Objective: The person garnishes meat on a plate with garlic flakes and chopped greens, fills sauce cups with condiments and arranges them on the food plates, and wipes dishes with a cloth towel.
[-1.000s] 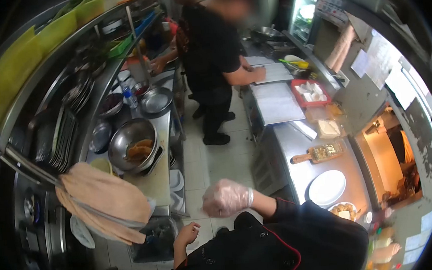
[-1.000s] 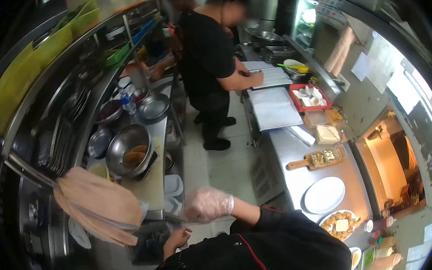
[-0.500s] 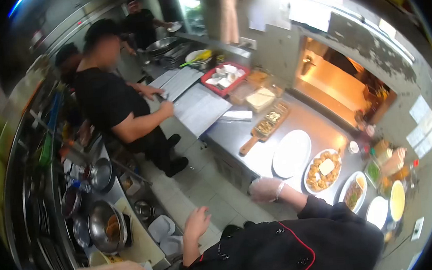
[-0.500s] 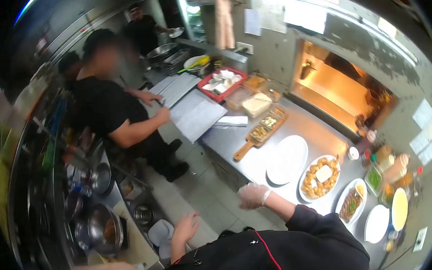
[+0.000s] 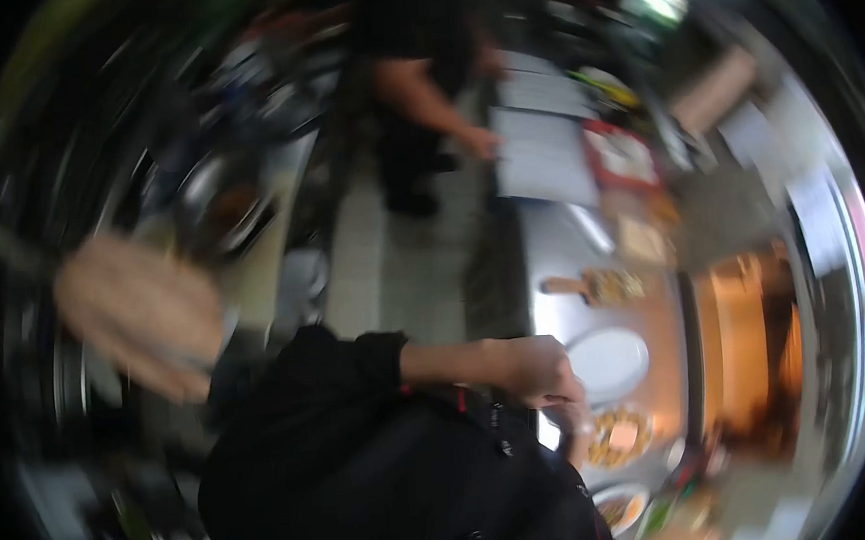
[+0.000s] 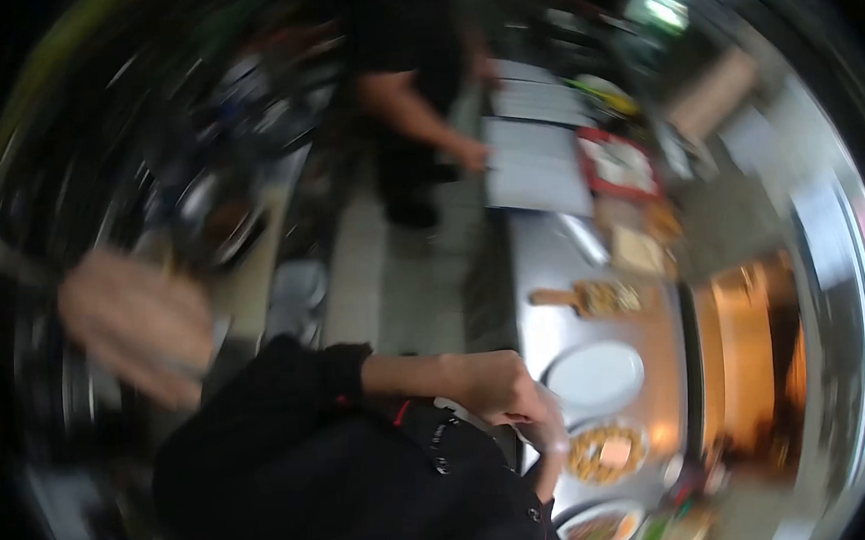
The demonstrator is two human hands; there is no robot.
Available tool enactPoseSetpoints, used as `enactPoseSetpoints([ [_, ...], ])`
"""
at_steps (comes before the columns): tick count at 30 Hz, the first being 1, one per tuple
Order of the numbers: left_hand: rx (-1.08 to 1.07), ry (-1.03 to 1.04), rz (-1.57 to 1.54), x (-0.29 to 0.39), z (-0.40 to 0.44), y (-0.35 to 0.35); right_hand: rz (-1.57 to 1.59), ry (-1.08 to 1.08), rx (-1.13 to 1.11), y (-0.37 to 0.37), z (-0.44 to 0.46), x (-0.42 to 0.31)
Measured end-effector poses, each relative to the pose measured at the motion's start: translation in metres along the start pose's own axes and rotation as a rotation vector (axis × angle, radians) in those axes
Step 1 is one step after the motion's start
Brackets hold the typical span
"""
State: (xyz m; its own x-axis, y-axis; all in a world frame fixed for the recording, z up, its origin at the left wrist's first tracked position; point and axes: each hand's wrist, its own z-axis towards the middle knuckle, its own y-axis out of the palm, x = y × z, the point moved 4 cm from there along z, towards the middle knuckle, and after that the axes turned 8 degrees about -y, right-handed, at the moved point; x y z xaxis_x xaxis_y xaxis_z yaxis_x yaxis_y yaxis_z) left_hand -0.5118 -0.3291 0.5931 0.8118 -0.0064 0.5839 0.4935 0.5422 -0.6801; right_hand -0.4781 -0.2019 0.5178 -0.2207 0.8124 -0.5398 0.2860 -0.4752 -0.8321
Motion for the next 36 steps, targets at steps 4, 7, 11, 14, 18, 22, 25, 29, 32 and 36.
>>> enactPoseSetpoints([
  [4, 0.151, -0.434, 0.069, -0.04, -0.075, -0.019, -0.115, 0.011, -0.013, -0.03, 0.023, 0.021],
  [7, 0.137, -0.995, 0.07, -0.069, -0.166, -0.026, -0.276, 0.057, 0.06, -0.053, 0.054, 0.019],
  [11, 0.002, -1.471, 0.272, -0.077, -0.286, -0.032, -0.314, -0.211, -0.023, -0.026, 0.137, -0.004],
  [14, 0.272, -1.448, 0.188, -0.057, -0.317, -0.058, -0.352, -0.413, -0.317, 0.046, 0.189, -0.058],
  [18, 0.532, -1.338, 0.269, -0.06, -0.327, -0.067, -0.13, -0.932, -0.185, 0.128, 0.219, -0.16],
  [22, 0.59, -1.068, 0.512, -0.074, -0.264, -0.097, -0.37, -0.651, -0.139, 0.102, 0.208, -0.208],
  [25, 0.746, -0.801, 0.389, -0.093, -0.209, -0.111, -0.185, -0.643, 0.172, 0.025, 0.184, -0.194],
  [29, 0.666, -0.692, 0.443, -0.1, -0.141, -0.129, -0.303, -0.274, 0.401, -0.031, 0.153, -0.142],
  [32, 0.55, -0.654, 0.428, -0.111, -0.11, -0.125, -0.256, -0.132, 0.732, -0.035, 0.13, -0.093],
  [36, 0.428, -0.647, 0.281, -0.12, -0.082, -0.107, -0.32, -0.145, 1.053, -0.029, 0.104, -0.045],
])
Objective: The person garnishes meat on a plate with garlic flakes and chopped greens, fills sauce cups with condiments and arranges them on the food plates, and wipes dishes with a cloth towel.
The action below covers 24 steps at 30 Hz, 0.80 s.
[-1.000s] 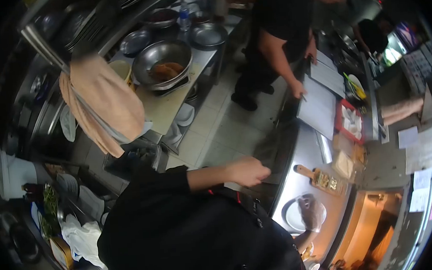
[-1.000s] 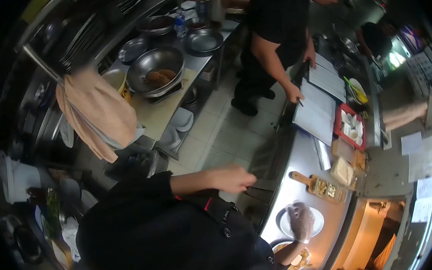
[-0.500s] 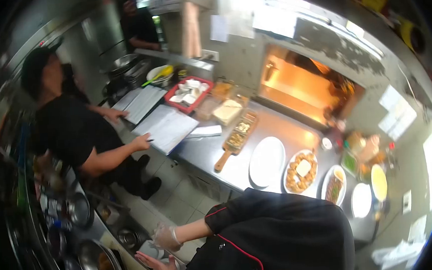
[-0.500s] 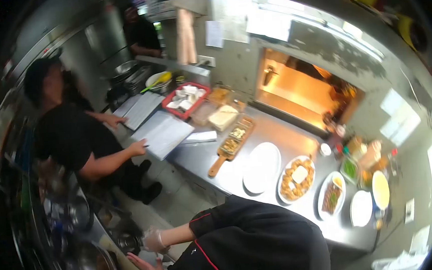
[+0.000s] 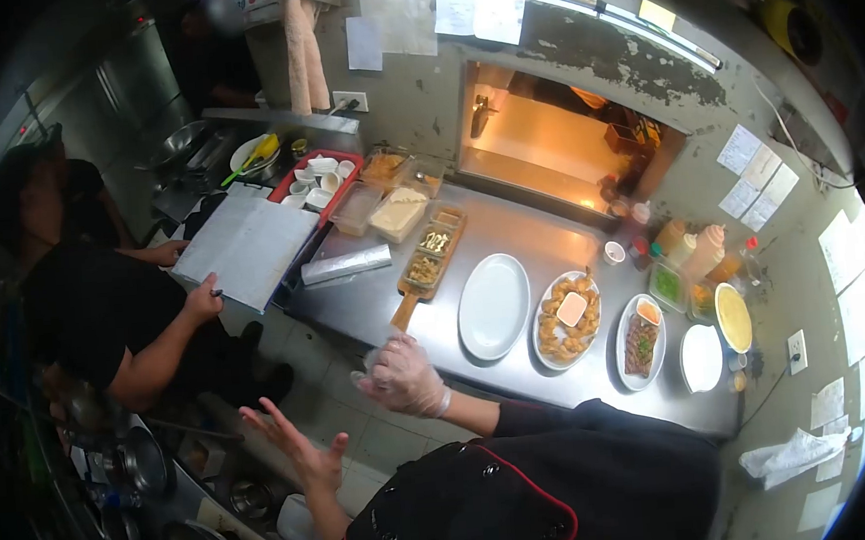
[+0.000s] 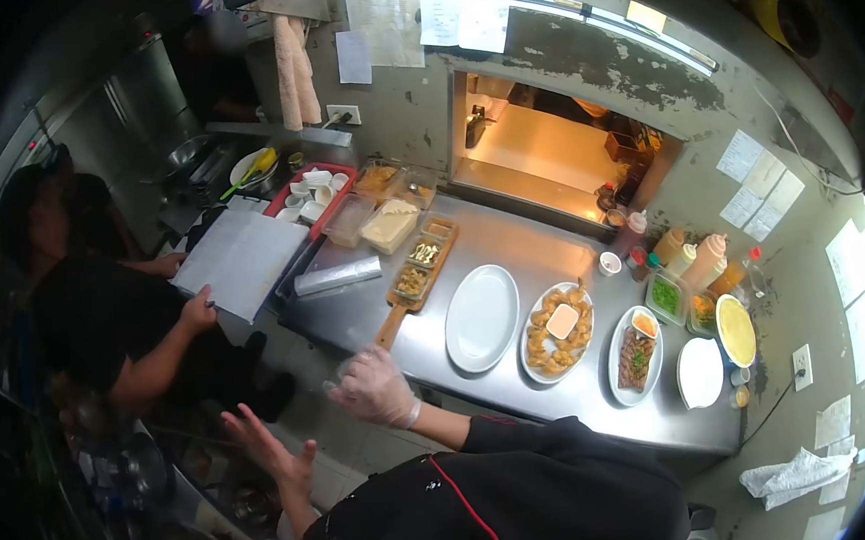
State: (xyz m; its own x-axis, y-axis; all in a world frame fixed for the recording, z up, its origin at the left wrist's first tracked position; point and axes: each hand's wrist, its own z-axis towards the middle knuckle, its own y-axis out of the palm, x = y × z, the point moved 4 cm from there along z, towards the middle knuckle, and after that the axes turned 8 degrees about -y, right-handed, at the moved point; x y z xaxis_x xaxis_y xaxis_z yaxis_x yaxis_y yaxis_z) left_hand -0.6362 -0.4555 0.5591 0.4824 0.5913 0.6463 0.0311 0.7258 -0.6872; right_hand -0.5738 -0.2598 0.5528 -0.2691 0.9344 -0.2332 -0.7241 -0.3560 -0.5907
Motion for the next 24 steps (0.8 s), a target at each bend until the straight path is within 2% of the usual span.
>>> enactPoseSetpoints([
  [1, -0.048, -0.025, -0.044, 0.005, 0.0, 0.008, 0.033, 0.008, -0.034, -0.006, -0.007, 0.008],
  [2, 0.108, 0.076, -0.044, 0.014, 0.0, 0.01, 0.067, 0.018, -0.067, -0.011, -0.01, 0.013],
  [5, -0.442, -0.192, -0.431, -0.011, -0.006, 0.034, 0.251, 0.044, -0.165, -0.021, -0.011, 0.021],
  [8, -0.098, -0.039, -0.37, -0.004, -0.012, 0.028, 0.222, 0.13, -0.737, 0.007, -0.032, 0.03],
  [9, -0.078, -0.006, -0.375, -0.001, -0.013, 0.026, 0.183, 0.146, -0.926, 0.012, -0.04, 0.029],
  [12, -0.02, 0.063, -0.372, 0.004, -0.011, 0.018, 0.256, 0.005, -0.811, 0.013, -0.037, 0.019],
  [15, 0.027, 0.095, -0.332, 0.004, -0.015, 0.008, 0.39, -0.156, -0.379, -0.005, -0.008, 0.001],
  [18, 0.161, 0.243, -0.32, 0.008, -0.02, -0.003, 0.229, -0.051, -0.102, -0.024, 0.011, -0.013],
  [20, 0.278, 0.39, -0.376, 0.01, -0.022, -0.008, 0.205, -0.041, -0.097, -0.022, 0.013, -0.014],
  [21, 0.307, 0.398, -0.399, 0.009, -0.024, -0.01, 0.192, -0.036, -0.095, -0.02, 0.014, -0.014],
  [24, 0.378, 0.42, -0.474, 0.006, -0.029, -0.016, 0.18, 0.083, -0.425, 0.014, -0.004, -0.003],
])
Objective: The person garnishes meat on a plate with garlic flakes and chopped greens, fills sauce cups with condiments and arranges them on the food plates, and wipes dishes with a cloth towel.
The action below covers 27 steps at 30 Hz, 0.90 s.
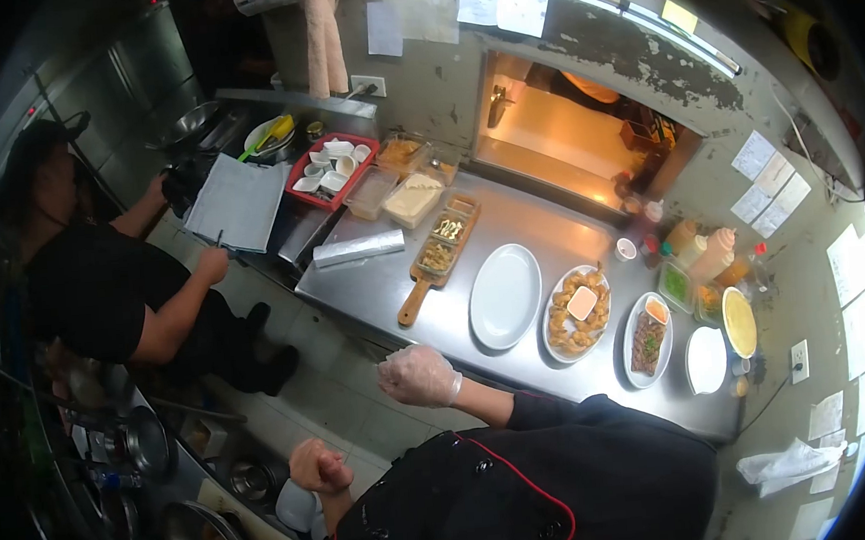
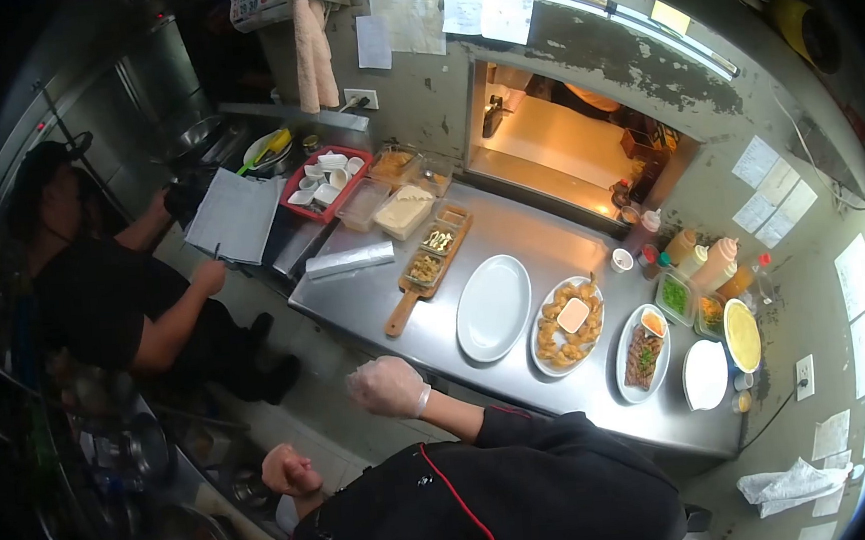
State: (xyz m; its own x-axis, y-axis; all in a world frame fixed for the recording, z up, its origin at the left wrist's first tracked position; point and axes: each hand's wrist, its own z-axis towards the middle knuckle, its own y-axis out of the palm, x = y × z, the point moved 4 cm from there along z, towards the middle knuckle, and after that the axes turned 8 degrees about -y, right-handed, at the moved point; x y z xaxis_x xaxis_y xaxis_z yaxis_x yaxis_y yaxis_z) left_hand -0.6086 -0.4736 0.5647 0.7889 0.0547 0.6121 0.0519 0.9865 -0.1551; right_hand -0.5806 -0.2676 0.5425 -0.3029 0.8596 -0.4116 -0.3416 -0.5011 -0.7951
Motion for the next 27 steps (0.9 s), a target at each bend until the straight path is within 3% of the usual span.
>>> enactPoseSetpoints([
  [9, 0.1, 0.064, -0.028, 0.012, 0.005, -0.011, 0.066, -0.114, 0.267, 0.013, -0.013, -0.005],
  [12, 0.081, 0.105, -0.018, 0.019, 0.004, -0.01, 0.092, -0.158, 0.183, 0.021, -0.018, -0.007],
  [15, 0.076, 0.108, 0.002, 0.021, 0.002, -0.01, -0.029, 0.111, -0.492, 0.059, -0.022, 0.006],
  [20, 0.151, 0.081, 0.081, 0.023, -0.009, -0.017, -0.005, 0.037, -0.524, 0.082, -0.031, 0.003],
  [27, 0.072, 0.021, -0.025, 0.015, -0.012, -0.017, 0.037, 0.024, -0.536, 0.085, -0.029, -0.002],
])
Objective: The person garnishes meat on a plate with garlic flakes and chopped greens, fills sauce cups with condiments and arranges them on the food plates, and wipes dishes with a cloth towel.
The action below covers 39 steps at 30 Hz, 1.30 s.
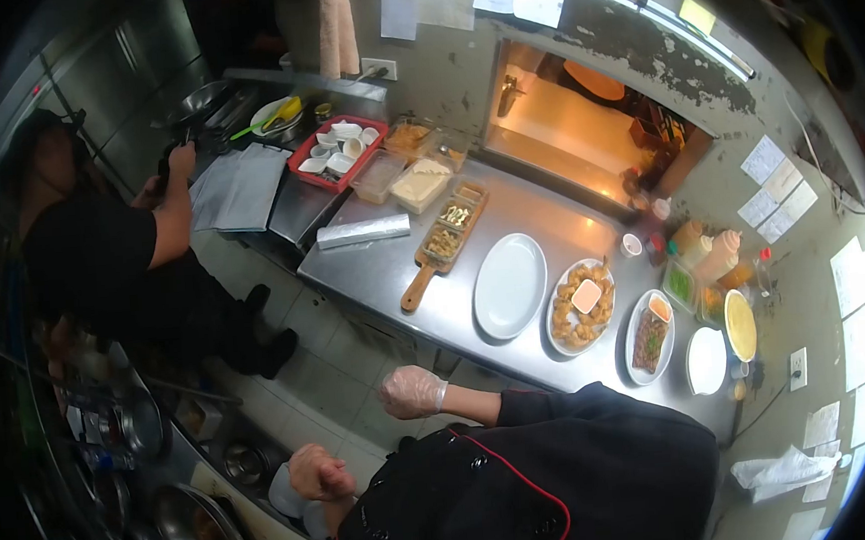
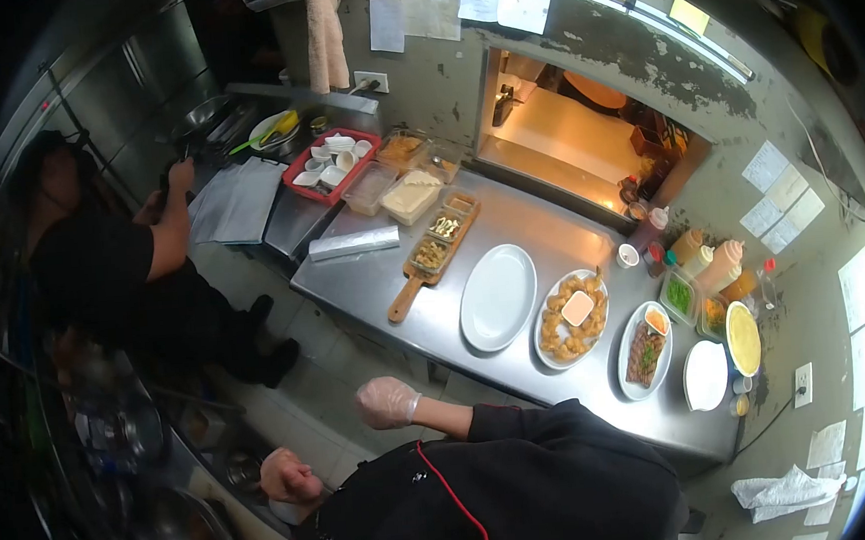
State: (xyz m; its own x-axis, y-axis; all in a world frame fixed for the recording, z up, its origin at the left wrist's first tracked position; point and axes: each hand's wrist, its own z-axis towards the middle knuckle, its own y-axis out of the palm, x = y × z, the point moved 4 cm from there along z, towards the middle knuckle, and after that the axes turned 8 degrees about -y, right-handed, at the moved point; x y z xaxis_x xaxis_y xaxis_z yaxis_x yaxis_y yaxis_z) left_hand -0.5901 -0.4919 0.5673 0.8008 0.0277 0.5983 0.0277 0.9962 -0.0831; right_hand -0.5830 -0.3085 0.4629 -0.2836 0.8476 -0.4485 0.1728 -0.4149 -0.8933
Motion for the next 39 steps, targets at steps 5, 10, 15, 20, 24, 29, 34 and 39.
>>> enactPoseSetpoints([
  [5, -0.043, -0.017, -0.039, -0.002, 0.002, 0.007, -0.032, -0.039, 0.006, 0.004, -0.004, 0.002],
  [10, -0.092, -0.037, -0.091, -0.005, 0.001, 0.016, -0.002, -0.04, 0.043, 0.011, -0.009, 0.01],
  [15, -0.182, -0.072, -0.14, -0.01, -0.002, 0.026, -0.017, 0.004, 0.027, 0.001, -0.018, 0.009],
  [20, -0.22, -0.064, -0.058, -0.008, 0.002, 0.037, 0.035, -0.088, 0.251, -0.024, -0.028, 0.0],
  [24, -0.256, -0.103, -0.099, -0.015, -0.001, 0.042, 0.103, -0.119, 0.448, -0.035, -0.033, 0.001],
  [29, -0.254, -0.091, -0.154, -0.015, -0.001, 0.049, 0.074, -0.09, 0.547, -0.039, -0.041, 0.006],
  [34, -0.234, -0.081, -0.139, -0.012, 0.001, 0.052, 0.055, -0.031, 0.432, -0.035, -0.04, 0.011],
  [39, -0.224, -0.082, -0.149, -0.012, 0.001, 0.054, 0.046, -0.056, 0.413, -0.034, -0.041, 0.01],
])
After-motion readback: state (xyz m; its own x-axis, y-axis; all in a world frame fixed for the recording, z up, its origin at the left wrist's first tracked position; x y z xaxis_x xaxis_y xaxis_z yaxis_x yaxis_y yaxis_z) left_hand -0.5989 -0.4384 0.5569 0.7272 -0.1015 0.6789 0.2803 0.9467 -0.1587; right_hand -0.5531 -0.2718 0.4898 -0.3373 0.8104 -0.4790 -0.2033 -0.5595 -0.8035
